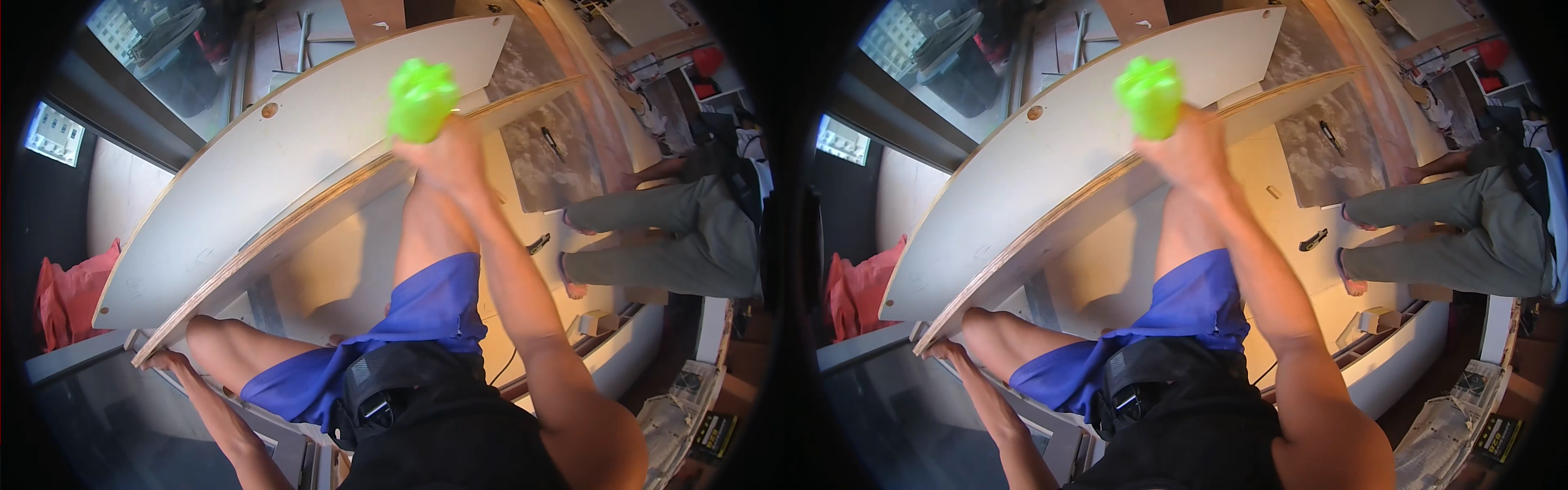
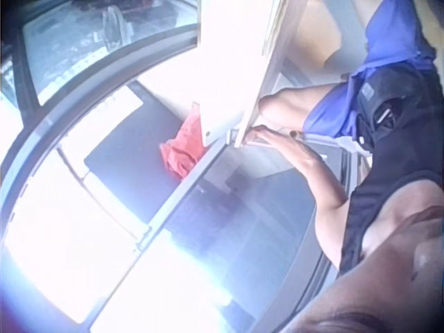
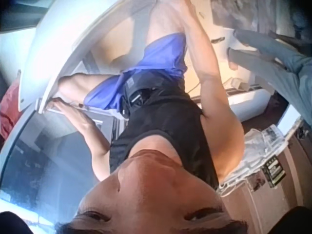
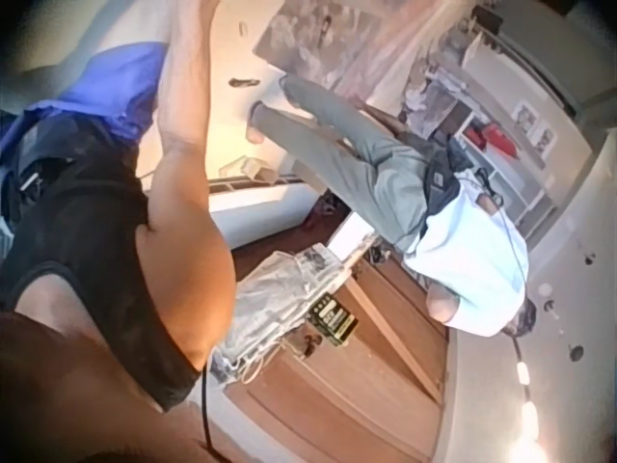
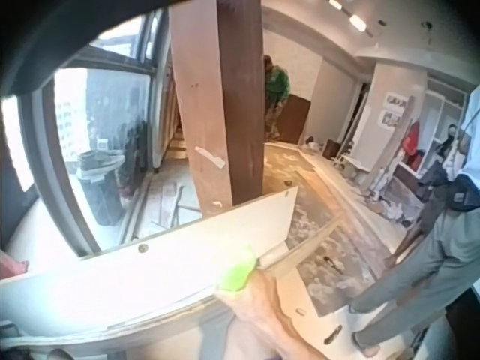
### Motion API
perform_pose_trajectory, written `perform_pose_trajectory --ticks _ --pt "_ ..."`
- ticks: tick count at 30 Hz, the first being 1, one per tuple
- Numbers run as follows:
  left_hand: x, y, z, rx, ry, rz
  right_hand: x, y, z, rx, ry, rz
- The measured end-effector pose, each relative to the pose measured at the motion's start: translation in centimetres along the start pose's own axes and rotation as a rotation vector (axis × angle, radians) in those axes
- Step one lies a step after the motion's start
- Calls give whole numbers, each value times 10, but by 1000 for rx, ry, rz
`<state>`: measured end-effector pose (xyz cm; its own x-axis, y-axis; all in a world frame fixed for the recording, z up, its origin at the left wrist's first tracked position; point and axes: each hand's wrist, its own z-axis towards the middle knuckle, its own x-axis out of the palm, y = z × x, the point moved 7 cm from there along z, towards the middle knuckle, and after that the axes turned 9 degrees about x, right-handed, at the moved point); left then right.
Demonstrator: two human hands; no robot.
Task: The person sits on the floor and applies glue from a green bottle along the edge of a white wooden furniture panel. They hold the panel steady with one hand while squeezing the bottle with the other, moving along the edge to cover the seam.
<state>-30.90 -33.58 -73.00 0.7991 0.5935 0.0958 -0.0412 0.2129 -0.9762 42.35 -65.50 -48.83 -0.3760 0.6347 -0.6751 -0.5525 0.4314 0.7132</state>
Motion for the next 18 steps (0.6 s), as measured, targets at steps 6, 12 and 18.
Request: perform_pose_trajectory --ticks 6,12,18 --pt "-6 -4 3 -6 2 4 -73 -70 36 137 -275 -101" --pt "2 3 -5 -67 41 17 -135 -209 14 418 -675 707" --pt "-42 -15 51 -26 18 43 -73 -330 -42 748 -648 1634"
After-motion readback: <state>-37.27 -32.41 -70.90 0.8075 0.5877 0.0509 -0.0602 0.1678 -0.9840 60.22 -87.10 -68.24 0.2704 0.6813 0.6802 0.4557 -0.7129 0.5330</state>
